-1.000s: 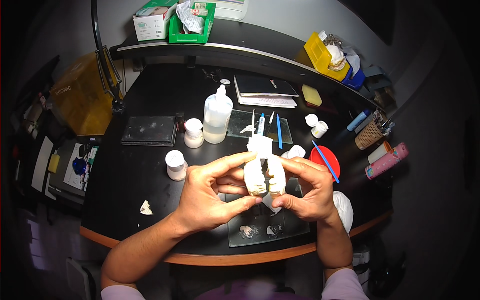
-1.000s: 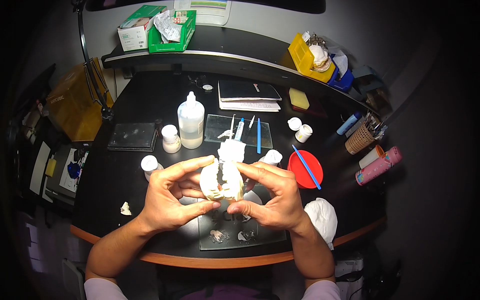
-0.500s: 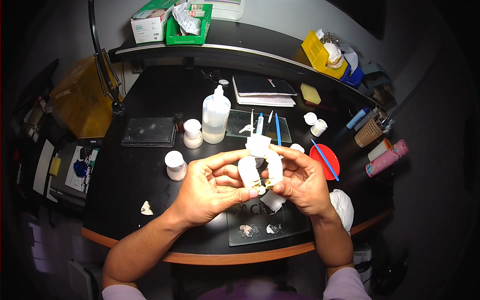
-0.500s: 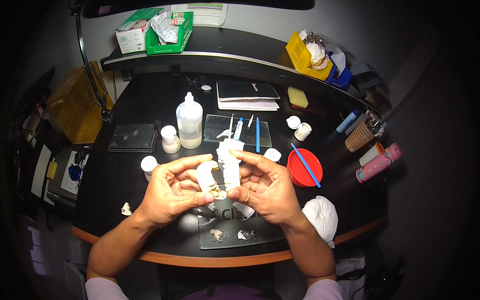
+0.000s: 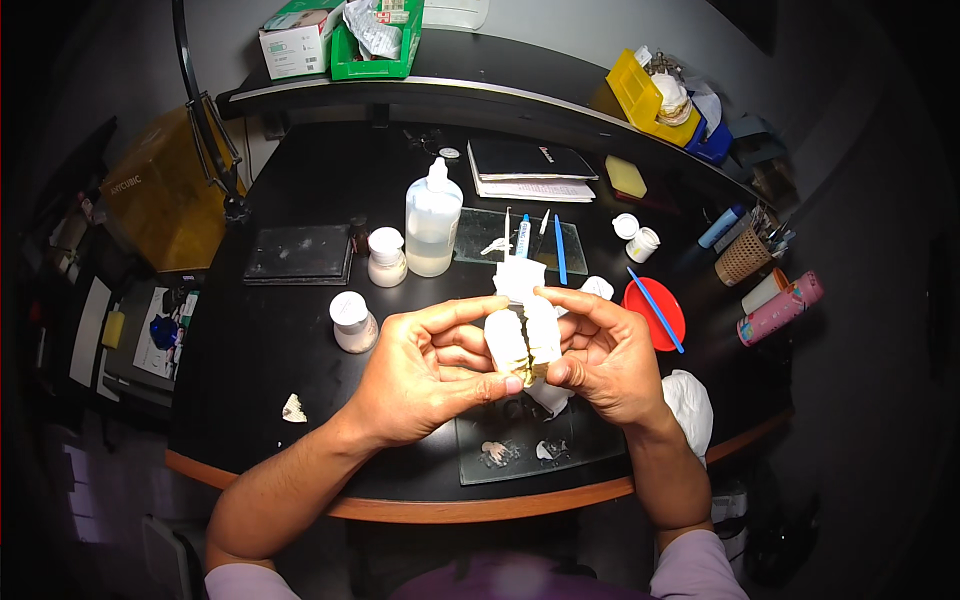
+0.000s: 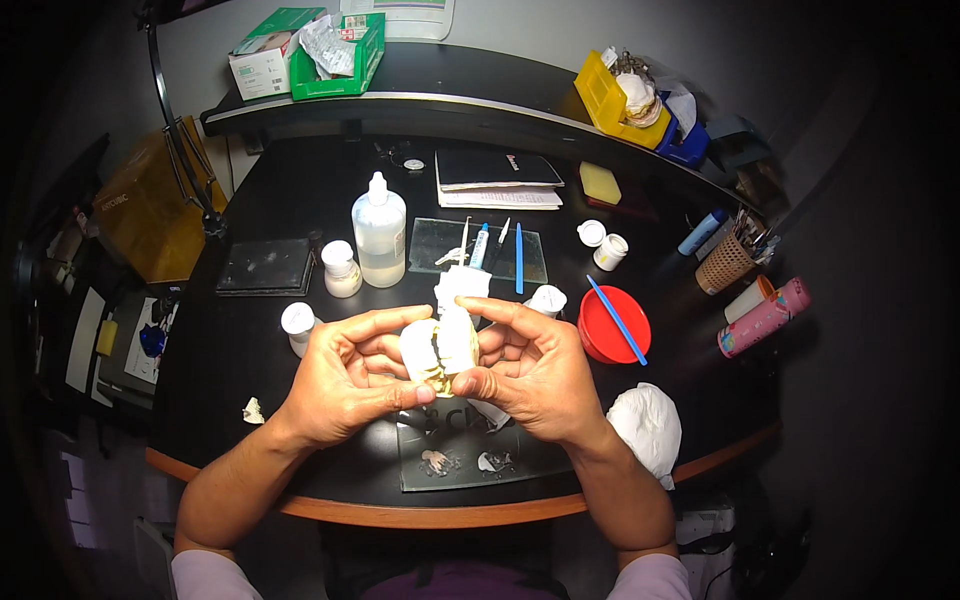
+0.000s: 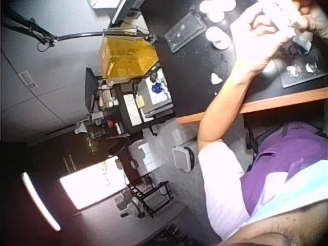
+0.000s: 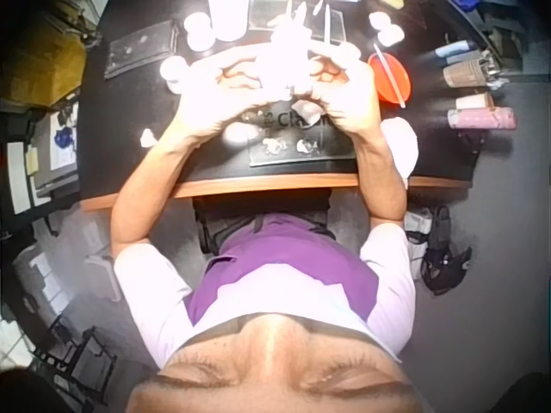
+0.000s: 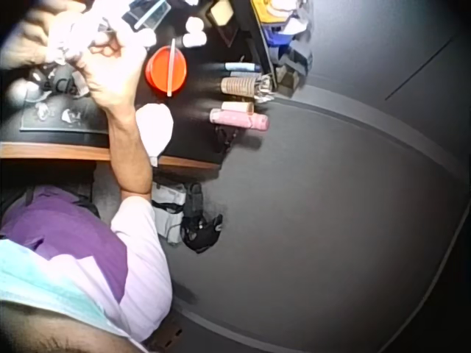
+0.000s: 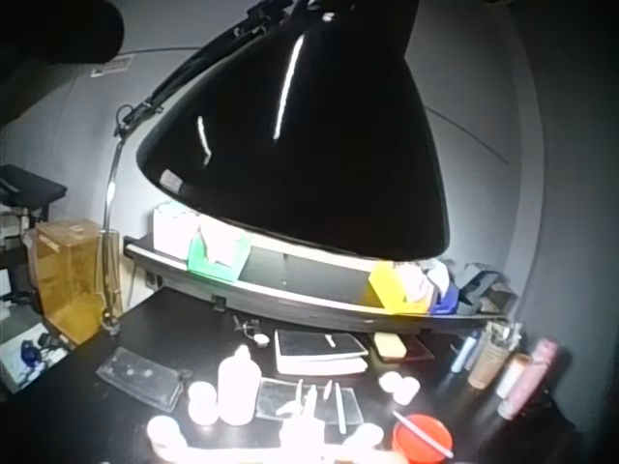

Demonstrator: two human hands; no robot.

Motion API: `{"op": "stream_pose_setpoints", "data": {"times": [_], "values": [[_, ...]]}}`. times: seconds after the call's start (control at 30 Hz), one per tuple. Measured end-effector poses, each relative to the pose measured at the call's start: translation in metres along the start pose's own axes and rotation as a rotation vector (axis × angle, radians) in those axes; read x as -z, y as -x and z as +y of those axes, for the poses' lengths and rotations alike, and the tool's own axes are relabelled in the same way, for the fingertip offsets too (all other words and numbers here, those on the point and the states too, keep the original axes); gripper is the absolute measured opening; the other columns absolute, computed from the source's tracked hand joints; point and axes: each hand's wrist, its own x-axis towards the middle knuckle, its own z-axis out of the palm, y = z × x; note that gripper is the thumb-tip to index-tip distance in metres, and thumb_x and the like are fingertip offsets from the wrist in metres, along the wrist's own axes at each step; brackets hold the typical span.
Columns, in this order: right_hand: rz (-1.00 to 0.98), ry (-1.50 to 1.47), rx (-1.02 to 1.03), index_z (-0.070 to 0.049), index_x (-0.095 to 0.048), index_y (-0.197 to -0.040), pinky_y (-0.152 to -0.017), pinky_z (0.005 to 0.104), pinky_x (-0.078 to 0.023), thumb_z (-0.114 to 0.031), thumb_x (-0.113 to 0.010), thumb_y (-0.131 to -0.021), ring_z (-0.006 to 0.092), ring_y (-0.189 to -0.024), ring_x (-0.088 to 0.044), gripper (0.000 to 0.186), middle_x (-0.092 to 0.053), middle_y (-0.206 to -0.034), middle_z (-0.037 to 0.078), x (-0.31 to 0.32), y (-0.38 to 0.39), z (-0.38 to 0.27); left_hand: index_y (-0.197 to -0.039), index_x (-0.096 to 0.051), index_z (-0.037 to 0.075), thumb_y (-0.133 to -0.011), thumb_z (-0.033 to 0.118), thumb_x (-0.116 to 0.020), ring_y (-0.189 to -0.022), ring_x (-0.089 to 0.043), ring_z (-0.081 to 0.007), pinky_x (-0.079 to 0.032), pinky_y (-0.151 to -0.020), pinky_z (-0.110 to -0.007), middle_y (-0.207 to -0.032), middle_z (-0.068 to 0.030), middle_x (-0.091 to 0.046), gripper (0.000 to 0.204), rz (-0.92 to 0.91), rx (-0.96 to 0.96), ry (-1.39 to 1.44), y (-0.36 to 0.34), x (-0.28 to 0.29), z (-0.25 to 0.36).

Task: The person applies paste onto a dental cast using a brush, fits two dental cast sections together by hand, and applies more paste onto the cast with the brush.

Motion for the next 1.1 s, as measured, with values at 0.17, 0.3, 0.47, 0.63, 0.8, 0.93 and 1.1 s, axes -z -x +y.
{"op": "stream_pose_setpoints", "data": {"times": [0.17, 0.3, 0.47, 0.63, 0.8, 0.93, 1.1], "values": [[-0.051, -0.029, 0.044, 0.006, -0.055, -0.145, -0.09, 0.0282, -0.063, -0.008, -0.09, -0.085, 0.0164, -0.101, -0.074, 0.071, -0.072, -0.107, 0.012, 0.0035, -0.0007, 0.0043, -0.147, -0.052, -0.008, -0.086, -0.006, -0.084, -0.104, -0.074, -0.0181, -0.064, -0.091, -0.029, -0.111, -0.0178, -0.075, 0.068, -0.008, -0.002, 0.02, 0.0, -0.0005, 0.0], [-0.056, -0.021, 0.051, 0.006, -0.055, -0.145, -0.089, 0.0286, -0.064, -0.009, -0.09, -0.085, 0.0166, -0.101, -0.074, 0.071, -0.073, -0.109, 0.014, 0.0037, 0.0001, 0.0047, -0.147, -0.052, -0.008, -0.086, -0.007, -0.083, -0.105, -0.075, -0.0192, -0.064, -0.092, -0.03, -0.111, -0.0183, -0.075, 0.068, -0.009, -0.003, 0.021, 0.0001, -0.0004, 0.0002], [-0.066, 0.004, 0.055, 0.006, -0.055, -0.146, -0.088, 0.0284, -0.064, -0.007, -0.09, -0.085, 0.0166, -0.101, -0.074, 0.071, -0.073, -0.111, 0.015, 0.0028, 0.0004, 0.002, -0.147, -0.052, -0.008, -0.085, -0.008, -0.083, -0.106, -0.075, -0.0202, -0.064, -0.093, -0.031, -0.112, -0.0186, -0.075, 0.069, -0.012, -0.003, 0.02, 0.0007, -0.0009, 0.0019], [-0.052, 0.028, 0.027, 0.006, -0.055, -0.146, -0.084, 0.0268, -0.064, -0.002, -0.09, -0.083, 0.0163, -0.101, -0.073, 0.073, -0.073, -0.111, 0.016, 0.0017, 0.0017, -0.0023, -0.148, -0.051, -0.007, -0.084, -0.009, -0.083, -0.106, -0.075, -0.0206, -0.065, -0.093, -0.032, -0.113, -0.0194, -0.075, 0.071, -0.014, -0.015, 0.0, 0.0011, -0.0015, 0.0014], [-0.05, 0.036, 0.044, 0.006, -0.056, -0.146, -0.081, 0.025, -0.064, 0.004, -0.089, -0.081, 0.0164, -0.1, -0.073, 0.073, -0.072, -0.111, 0.016, 0.002, 0.0021, -0.0016, -0.148, -0.051, -0.007, -0.084, -0.01, -0.083, -0.107, -0.075, -0.0211, -0.065, -0.094, -0.033, -0.114, -0.0196, -0.075, 0.071, -0.015, -0.022, -0.01, 0.0013, -0.0016, 0.0013], [-0.039, 0.028, 0.047, 0.006, -0.056, -0.146, -0.08, 0.025, -0.065, 0.004, -0.089, -0.08, 0.0166, -0.1, -0.074, 0.073, -0.072, -0.112, 0.016, 0.0016, 0.0025, -0.0022, -0.148, -0.051, -0.007, -0.084, -0.01, -0.082, -0.107, -0.075, -0.0214, -0.065, -0.095, -0.034, -0.114, -0.0195, -0.075, 0.071, -0.027, -0.033, -0.017, 0.0009, -0.0019, 0.0017], [-0.043, 0.059, 0.041, 0.005, -0.058, -0.145, -0.08, 0.0254, -0.065, 0.003, -0.091, -0.079, 0.017, -0.1, -0.074, 0.073, -0.072, -0.111, 0.016, 0.0029, 0.0031, -0.002, -0.148, -0.051, -0.006, -0.084, -0.011, -0.082, -0.108, -0.075, -0.0216, -0.064, -0.095, -0.034, -0.114, -0.0194, -0.075, 0.071, -0.023, -0.038, -0.019, 0.0019, -0.0025, 0.0018]]}}
